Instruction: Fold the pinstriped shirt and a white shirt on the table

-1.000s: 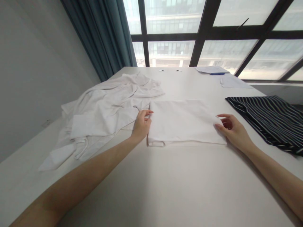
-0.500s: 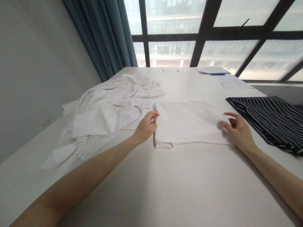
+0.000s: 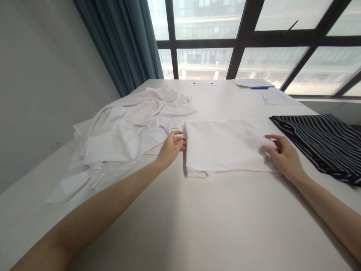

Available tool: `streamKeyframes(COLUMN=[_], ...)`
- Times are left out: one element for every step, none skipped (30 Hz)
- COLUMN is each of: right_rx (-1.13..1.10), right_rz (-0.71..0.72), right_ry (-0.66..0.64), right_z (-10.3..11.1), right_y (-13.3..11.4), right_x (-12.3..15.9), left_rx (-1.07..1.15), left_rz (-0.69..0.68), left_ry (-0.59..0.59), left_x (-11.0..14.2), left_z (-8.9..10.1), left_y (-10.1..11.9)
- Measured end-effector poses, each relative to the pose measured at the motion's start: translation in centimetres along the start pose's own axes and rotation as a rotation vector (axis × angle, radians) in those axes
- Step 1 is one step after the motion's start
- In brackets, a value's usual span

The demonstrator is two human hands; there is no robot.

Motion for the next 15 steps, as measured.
streamKeyframes(right_rx=[0.003,0.001,-0.002,-0.006,-0.007,-0.006,-0.001,0.006,0.015,0.022,0.027,0.03,0.033,0.035,0.035], right_rz=[0.001,-0.004,-0.013,-0.024,-0.034,-0.043,-0.049,-0.051,-0.053,-0.055,-0.058,-0.064,-0.072,-0.081,-0.093], right_ry=[-0.004,-0.007,-0.01,-0.014,-0.016,-0.018,-0.02,-0.022,-0.026,-0.03,-0.032,-0.035,-0.039,-0.044,-0.049], right_z=[0.0,0.0,-0.1,-0.1,-0.1,-0.1,-0.2,-0.2,-0.2,-0.2,-0.2,-0.3,-0.3,-0.3,-0.3], right_y=[0.0,0.0,0.0,0.1,0.1,0.1,0.1,0.1,0.1,0.0,0.0,-0.1,-0.1,-0.1,-0.2], right_x=[0.0,0.0,0.0,0.0,0.0,0.0,0.0,0.0,0.0,0.0,0.0,0.0,0.1,0.1,0.2], left_rx=[-0.032,-0.071,-0.108,-0.136,-0.151,-0.151,-0.143,-0.134,-0.13,-0.13,-0.131,-0.134,-0.135,-0.136,-0.136], left_rz=[-0.021,-0.047,-0.073,-0.096,-0.111,-0.116,-0.115,-0.112,-0.111,-0.113,-0.118,-0.124,-0.129,-0.134,-0.139], left_ry=[-0.034,-0.068,-0.1,-0.124,-0.14,-0.147,-0.15,-0.149,-0.148,-0.147,-0.148,-0.154,-0.159,-0.166,-0.175], left_x=[0.1,0.3,0.5,0.6,0.7,0.8,0.8,0.8,0.8,0.8,0.8,0.8,0.9,1.0,1.1], left_z=[-0.2,-0.5,-0.7,-0.9,-1.0,-1.0,-1.0,-1.0,-1.0,-1.1,-1.1,-1.1,-1.1,-1.2,-1.2], left_y=[0.2,0.3,0.5,0.7,0.8,0.8,0.8,0.8,0.8,0.8,0.9,0.9,1.0,1.1,1.2])
Point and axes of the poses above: each hand's wrist, its own x-axis away from the middle knuckle, its own z-axis out of the back of the hand, y = z × x, the point moved 7 cm from there along -x, towards the middle knuckle, and after that the axes turned 15 degrees about -x, right-handed, at the moved point
